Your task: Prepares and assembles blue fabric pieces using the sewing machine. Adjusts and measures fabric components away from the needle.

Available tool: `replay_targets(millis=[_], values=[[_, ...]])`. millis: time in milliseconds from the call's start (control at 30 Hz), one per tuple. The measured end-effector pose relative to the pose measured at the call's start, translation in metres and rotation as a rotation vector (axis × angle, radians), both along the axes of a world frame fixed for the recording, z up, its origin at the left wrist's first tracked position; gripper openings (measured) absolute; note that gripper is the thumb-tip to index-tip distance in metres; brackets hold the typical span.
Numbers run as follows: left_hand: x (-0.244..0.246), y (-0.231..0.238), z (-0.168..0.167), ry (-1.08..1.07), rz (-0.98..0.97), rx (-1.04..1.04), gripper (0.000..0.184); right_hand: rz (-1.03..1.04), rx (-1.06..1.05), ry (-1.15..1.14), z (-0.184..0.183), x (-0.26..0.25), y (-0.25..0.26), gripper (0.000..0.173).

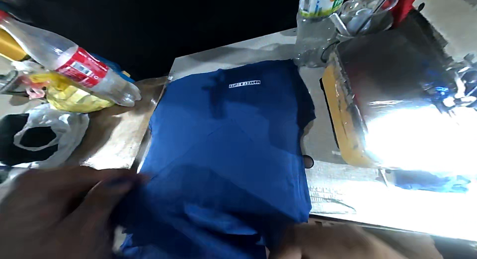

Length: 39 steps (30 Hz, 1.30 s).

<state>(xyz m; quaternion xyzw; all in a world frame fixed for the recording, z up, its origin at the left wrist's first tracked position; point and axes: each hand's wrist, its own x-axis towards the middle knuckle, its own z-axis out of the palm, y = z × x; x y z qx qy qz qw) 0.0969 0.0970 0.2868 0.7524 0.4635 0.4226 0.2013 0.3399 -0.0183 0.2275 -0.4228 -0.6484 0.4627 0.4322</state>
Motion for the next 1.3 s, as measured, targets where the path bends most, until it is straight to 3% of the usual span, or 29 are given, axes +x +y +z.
replay_targets(millis=[33, 167, 267, 400, 567, 700, 800, 900, 1000, 1067, 1167, 1300], values=[[0.0, 0.023, -0.012, 0.07, -0.064, 0.011, 0.004, -0.108, -0.047, -0.07, -0.005, 0.004, 0.006, 0.021], [0.044, 0.096, -0.072, 0.203, -0.214, -0.127, 0.016, -0.519, -0.063, -0.477, -0.067, 0.013, 0.041, 0.025], [0.064, 0.105, -0.092, 0.276, -0.191, -0.328, 0.013, -0.532, -0.039, -0.544, -0.089, 0.016, 0.049, 0.027], [0.068, 0.107, -0.092, 0.25, -0.171, -0.404, 0.01, -0.398, -0.204, -0.489, -0.068, 0.023, 0.047, 0.034], [0.073, 0.11, -0.089, 0.284, -0.157, -0.391, 0.007, -0.503, -0.086, -0.567, -0.085, 0.018, 0.048, 0.031], [0.08, 0.11, -0.091, 0.502, -0.104, -0.336, 0.018, -0.506, -0.033, -0.68, -0.079, 0.014, 0.048, 0.031], [0.084, 0.11, -0.085, 0.568, -0.182, -0.324, 0.025, -0.453, -0.012, -0.736, -0.064, 0.014, 0.047, 0.029], [0.064, 0.14, -0.114, 0.474, -0.344, -0.123, 0.015, -0.564, 0.239, -0.842, -0.091, 0.014, 0.054, 0.029], [0.054, 0.14, -0.098, 0.231, -0.449, -0.284, 0.011, -0.502, 0.368, -0.807, -0.094, 0.021, 0.062, 0.022], [0.055, 0.112, -0.063, 0.155, -0.355, -0.391, 0.007, -0.422, 0.439, -0.72, -0.096, 0.027, 0.068, 0.019], [0.041, 0.099, -0.05, 0.107, -0.286, -0.329, 0.007, -0.385, 0.458, -0.549, -0.097, 0.035, 0.068, 0.023], [0.027, 0.084, -0.033, 0.116, -0.253, -0.261, 0.006, -0.313, 0.3, -0.304, -0.087, 0.042, 0.058, 0.025]])
